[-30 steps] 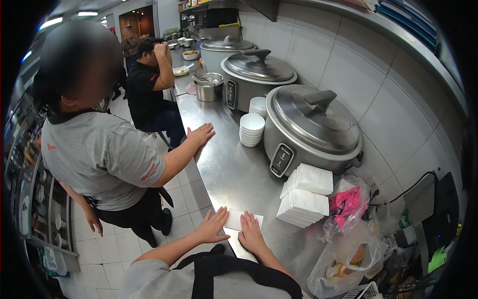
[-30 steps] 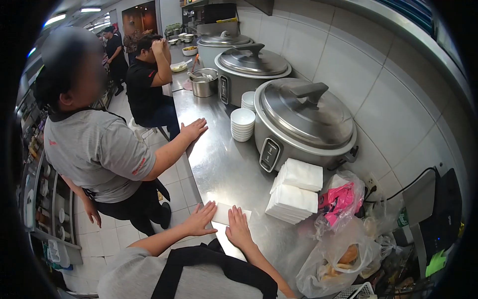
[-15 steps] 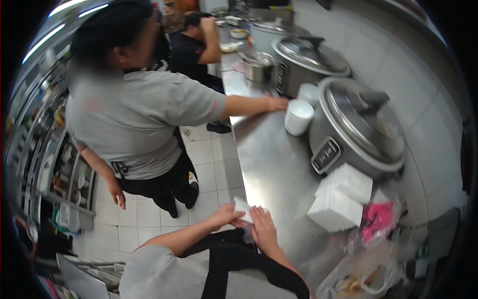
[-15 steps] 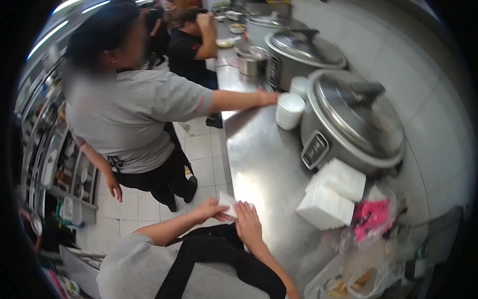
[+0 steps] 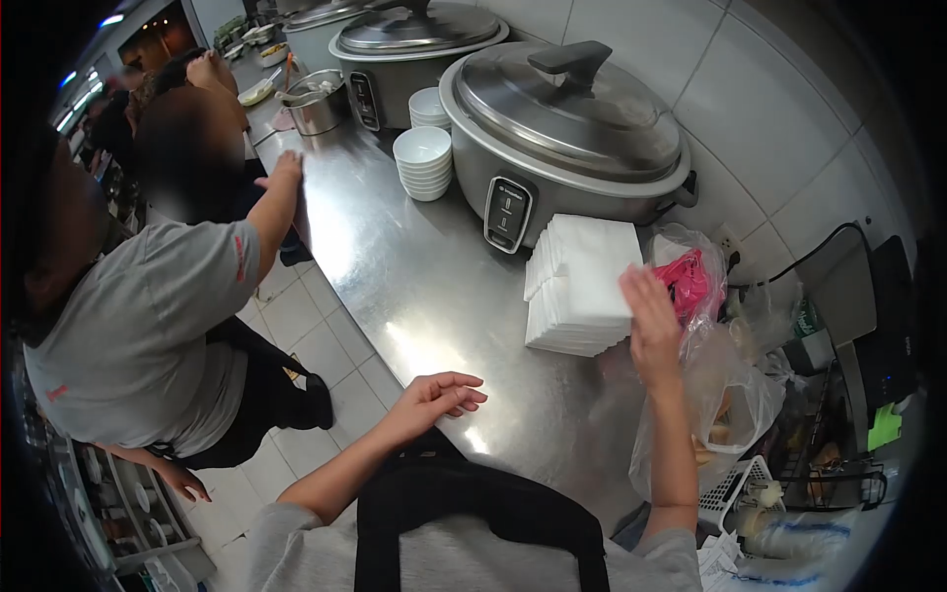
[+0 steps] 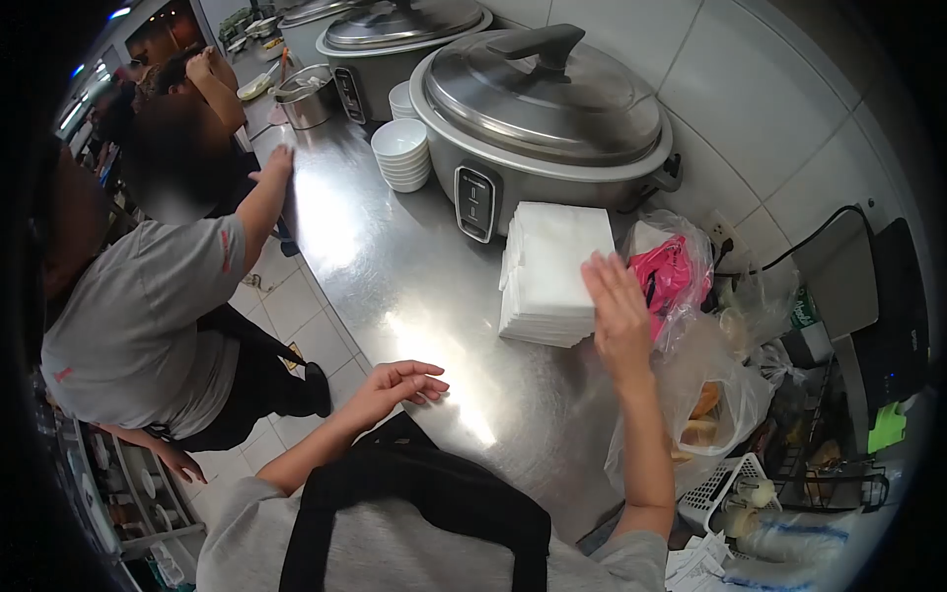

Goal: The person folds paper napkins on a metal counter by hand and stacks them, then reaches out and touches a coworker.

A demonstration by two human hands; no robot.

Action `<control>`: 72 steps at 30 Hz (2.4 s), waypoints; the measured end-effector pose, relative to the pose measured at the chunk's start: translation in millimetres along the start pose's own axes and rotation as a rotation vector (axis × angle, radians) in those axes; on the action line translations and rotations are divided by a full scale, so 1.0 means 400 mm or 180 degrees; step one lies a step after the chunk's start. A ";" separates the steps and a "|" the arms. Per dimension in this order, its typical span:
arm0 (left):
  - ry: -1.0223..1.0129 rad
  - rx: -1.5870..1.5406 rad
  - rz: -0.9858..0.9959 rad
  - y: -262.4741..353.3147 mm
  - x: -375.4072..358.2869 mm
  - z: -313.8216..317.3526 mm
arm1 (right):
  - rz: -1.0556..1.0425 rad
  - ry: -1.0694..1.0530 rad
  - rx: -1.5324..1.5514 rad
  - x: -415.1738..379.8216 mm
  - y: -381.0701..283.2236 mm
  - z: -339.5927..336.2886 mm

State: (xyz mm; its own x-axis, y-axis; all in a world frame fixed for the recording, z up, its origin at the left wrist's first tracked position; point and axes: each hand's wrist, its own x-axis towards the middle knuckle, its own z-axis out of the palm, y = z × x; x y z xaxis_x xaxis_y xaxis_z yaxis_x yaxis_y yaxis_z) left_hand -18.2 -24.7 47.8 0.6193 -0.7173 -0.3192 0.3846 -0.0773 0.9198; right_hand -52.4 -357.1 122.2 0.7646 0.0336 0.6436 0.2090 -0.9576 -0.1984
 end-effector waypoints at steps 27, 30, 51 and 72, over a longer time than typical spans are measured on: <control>0.0522 0.0515 0.0609 -0.007 -0.064 0.031 | 0.0317 -0.0752 -0.0417 -0.040 -0.104 0.097; 0.0764 0.0630 0.0552 -0.026 -0.107 0.010 | 0.0335 -0.0414 -0.0024 -0.053 -0.153 0.082; 0.0948 0.0437 0.0665 -0.115 -0.202 0.018 | 0.0485 -0.1464 0.1363 -0.223 -0.387 0.413; 0.0030 0.0887 0.0207 -0.116 -0.088 0.042 | 0.0495 -0.1295 0.1287 -0.235 -0.362 0.451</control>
State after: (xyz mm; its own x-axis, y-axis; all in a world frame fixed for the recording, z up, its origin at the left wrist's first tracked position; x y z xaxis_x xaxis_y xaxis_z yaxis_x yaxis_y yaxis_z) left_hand -69.4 -7.4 20.1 0.6434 -0.7205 -0.2586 0.1418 -0.2197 0.9652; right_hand -44.6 -170.0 -43.0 0.9605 0.0851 0.2651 0.2303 -0.7776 -0.5851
